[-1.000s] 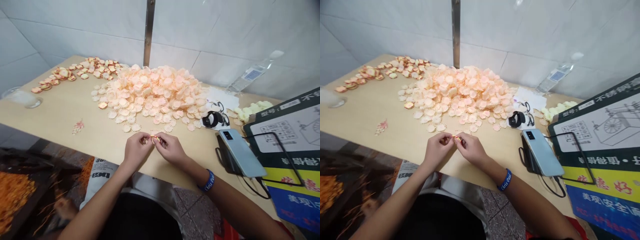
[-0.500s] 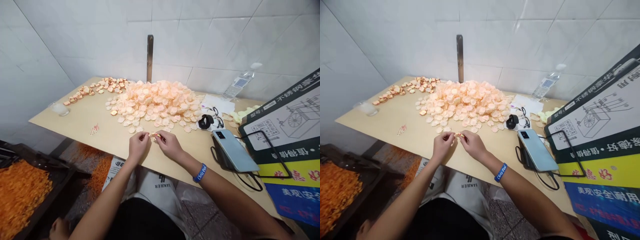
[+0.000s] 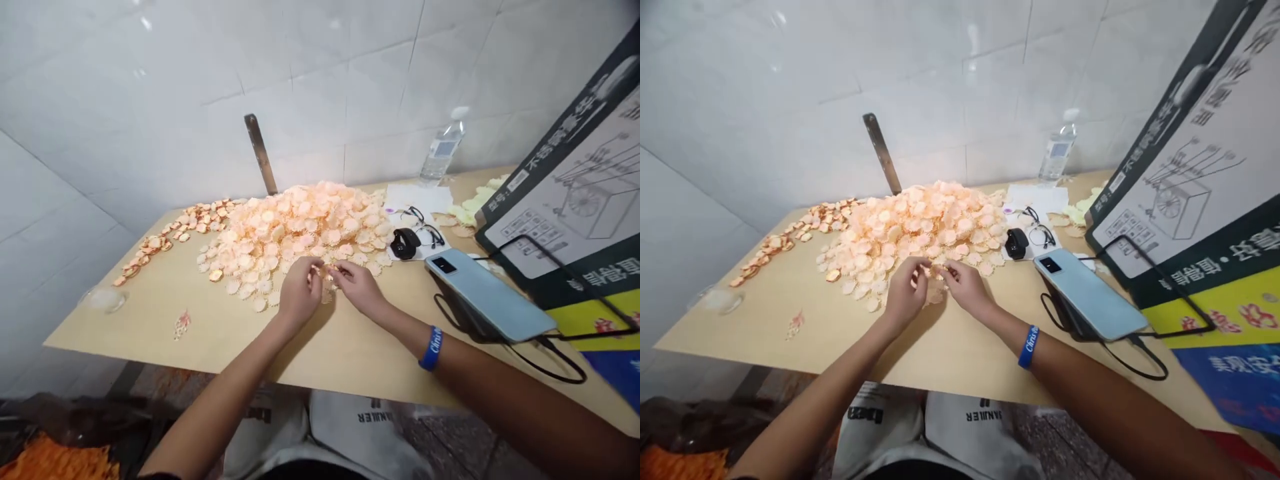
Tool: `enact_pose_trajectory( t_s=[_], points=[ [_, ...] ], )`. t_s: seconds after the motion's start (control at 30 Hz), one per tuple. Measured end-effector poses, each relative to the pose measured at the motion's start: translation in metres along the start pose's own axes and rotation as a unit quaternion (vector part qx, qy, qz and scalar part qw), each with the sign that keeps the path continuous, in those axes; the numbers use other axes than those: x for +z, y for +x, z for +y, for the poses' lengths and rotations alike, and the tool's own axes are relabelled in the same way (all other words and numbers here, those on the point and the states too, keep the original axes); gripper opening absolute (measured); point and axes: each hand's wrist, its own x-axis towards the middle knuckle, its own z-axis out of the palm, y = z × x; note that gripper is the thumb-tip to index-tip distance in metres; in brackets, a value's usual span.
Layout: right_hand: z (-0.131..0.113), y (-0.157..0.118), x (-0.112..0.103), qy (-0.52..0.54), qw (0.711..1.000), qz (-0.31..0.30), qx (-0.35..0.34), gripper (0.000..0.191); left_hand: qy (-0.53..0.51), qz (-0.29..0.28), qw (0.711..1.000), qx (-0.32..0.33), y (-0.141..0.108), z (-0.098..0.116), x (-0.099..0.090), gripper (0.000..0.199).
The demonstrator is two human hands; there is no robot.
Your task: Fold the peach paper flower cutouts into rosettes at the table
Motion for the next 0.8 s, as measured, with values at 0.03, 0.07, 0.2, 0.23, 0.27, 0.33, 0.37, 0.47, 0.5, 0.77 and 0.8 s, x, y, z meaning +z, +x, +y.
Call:
enact_pose_trajectory(
  t_s=[0.03, 0.07, 0.2, 0.23, 0.27, 0.33, 0.37, 0.47, 0.5, 0.77, 0.8],
  points=[
    [0.002, 0.001, -0.002, 0.013, 1.000, 0.005, 0.015, 0.029, 0.008, -0.024, 0.999, 0.041, 0.010, -0.002, 0.005, 0.018],
    [0.004, 0.003, -0.005, 0.022, 0.999, 0.013, 0.027, 0.030, 0.006, -0.047, 0.997, 0.064, 0.018, -0.005, 0.009, 0.015],
    [0.008, 0.012, -0.019, -0.002, 0.996, 0.064, 0.070, 0.038, -0.084, -0.105, 0.991, 0.004, 0.034, -0.014, 0.028, 0.013],
    [0.010, 0.014, -0.022, -0.008, 0.995, 0.065, 0.078, 0.041, -0.111, -0.111, 0.987, -0.023, 0.034, -0.015, 0.032, 0.012],
    [0.011, 0.016, -0.024, -0.009, 0.995, 0.061, 0.083, 0.043, -0.134, -0.119, 0.983, -0.045, 0.034, -0.016, 0.034, 0.011],
    [0.012, 0.017, -0.026, 0.003, 0.995, 0.036, 0.092, 0.046, -0.177, -0.146, 0.969, -0.088, 0.031, -0.018, 0.035, 0.011],
    [0.012, 0.017, -0.026, 0.012, 0.995, 0.022, 0.097, 0.047, -0.202, -0.164, 0.958, -0.118, 0.031, -0.019, 0.033, 0.014],
    [0.009, 0.016, -0.023, 0.028, 0.994, -0.015, 0.104, 0.044, -0.288, -0.190, 0.909, -0.236, 0.034, -0.022, 0.023, 0.027],
    [0.008, 0.015, -0.023, 0.028, 0.994, -0.022, 0.102, 0.042, -0.309, -0.182, 0.895, -0.265, 0.037, -0.023, 0.019, 0.031],
    [0.007, 0.012, -0.022, -0.008, 0.998, -0.003, 0.067, 0.037, -0.261, -0.112, 0.933, -0.220, 0.050, -0.025, 0.004, 0.034],
    [0.007, 0.011, -0.022, -0.011, 0.998, -0.002, 0.068, 0.037, -0.255, -0.107, 0.937, -0.215, 0.050, -0.023, 0.006, 0.034]
  ],
)
